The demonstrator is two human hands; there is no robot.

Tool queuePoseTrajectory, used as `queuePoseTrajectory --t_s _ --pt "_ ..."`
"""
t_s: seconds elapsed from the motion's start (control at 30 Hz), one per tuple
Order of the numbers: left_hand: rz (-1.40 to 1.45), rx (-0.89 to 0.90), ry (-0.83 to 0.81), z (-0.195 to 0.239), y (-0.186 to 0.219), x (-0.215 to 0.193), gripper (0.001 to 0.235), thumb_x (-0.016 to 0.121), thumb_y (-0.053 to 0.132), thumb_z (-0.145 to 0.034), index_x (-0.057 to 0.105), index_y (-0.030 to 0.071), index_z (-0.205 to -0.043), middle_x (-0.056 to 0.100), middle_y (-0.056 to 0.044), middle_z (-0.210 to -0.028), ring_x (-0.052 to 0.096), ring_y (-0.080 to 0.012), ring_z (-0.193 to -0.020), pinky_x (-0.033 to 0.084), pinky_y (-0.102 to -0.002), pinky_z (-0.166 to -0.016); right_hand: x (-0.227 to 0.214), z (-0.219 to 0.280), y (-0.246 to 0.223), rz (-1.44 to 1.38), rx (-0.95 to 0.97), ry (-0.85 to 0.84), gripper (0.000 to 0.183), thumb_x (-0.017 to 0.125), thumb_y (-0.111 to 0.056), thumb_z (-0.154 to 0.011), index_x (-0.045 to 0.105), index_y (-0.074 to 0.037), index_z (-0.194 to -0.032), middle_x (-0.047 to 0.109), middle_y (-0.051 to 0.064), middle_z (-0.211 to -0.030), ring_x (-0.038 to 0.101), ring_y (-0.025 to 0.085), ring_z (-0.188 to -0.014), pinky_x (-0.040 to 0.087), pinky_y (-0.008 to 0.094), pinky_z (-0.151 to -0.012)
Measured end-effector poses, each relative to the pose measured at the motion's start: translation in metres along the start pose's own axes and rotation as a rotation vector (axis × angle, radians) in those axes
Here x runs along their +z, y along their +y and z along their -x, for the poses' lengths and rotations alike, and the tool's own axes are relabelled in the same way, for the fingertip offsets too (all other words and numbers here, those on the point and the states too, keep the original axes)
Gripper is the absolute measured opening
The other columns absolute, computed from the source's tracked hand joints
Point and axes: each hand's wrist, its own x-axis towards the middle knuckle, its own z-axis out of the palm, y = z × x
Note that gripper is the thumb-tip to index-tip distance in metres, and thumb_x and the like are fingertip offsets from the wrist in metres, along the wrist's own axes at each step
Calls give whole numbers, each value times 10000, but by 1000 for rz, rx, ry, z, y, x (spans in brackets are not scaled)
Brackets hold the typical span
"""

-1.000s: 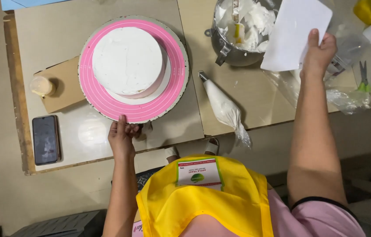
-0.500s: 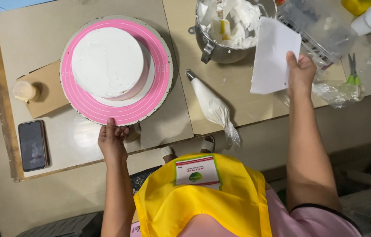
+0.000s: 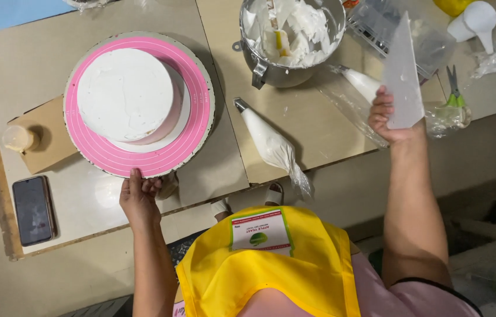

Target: Smoothing frosting on a cake using a scraper and then applying more frosting with a piping bag.

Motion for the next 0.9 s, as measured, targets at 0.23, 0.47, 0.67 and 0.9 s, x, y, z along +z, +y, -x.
queuePoseTrajectory --t_s 0.23,0.47,0.67,0.9 --pt "20 1 28 -2 -8 -1 251 696 268 -1036 579 59 -960 583 -14 -732 742 -142 -673 696 -275 -659 27 -40 13 -153 178 16 281 454 -175 -1042 630 -11 -1187 552 -35 -819 511 90 -626 339 242 -526" --pt "7 12 26 -1 -12 -2 252 692 279 -1038 588 56 -987 585 -4 -740 739 -130 -686 694 -269 -685 17 -96 3 182 49 201 217 535 -218 -989 636 -79 -1123 592 -84 -827 574 38 -632 346 185 -498" --pt "4 -33 31 8 4 8 238 708 300 -1004 568 118 -940 518 25 -683 655 -131 -626 604 -253 -647 30 -120 -15 697 -389 793 246 671 -335 -948 660 -156 -1116 717 -20 -998 680 163 -861 521 312 -623" --pt "57 -61 26 7 5 8 341 752 293 -956 457 196 -816 482 38 -622 577 -139 -563 530 -253 -579 -24 -7 -52 1399 -642 938 338 719 -521 -1043 669 -232 -1211 737 -102 -1128 707 71 -1021 588 263 -818"
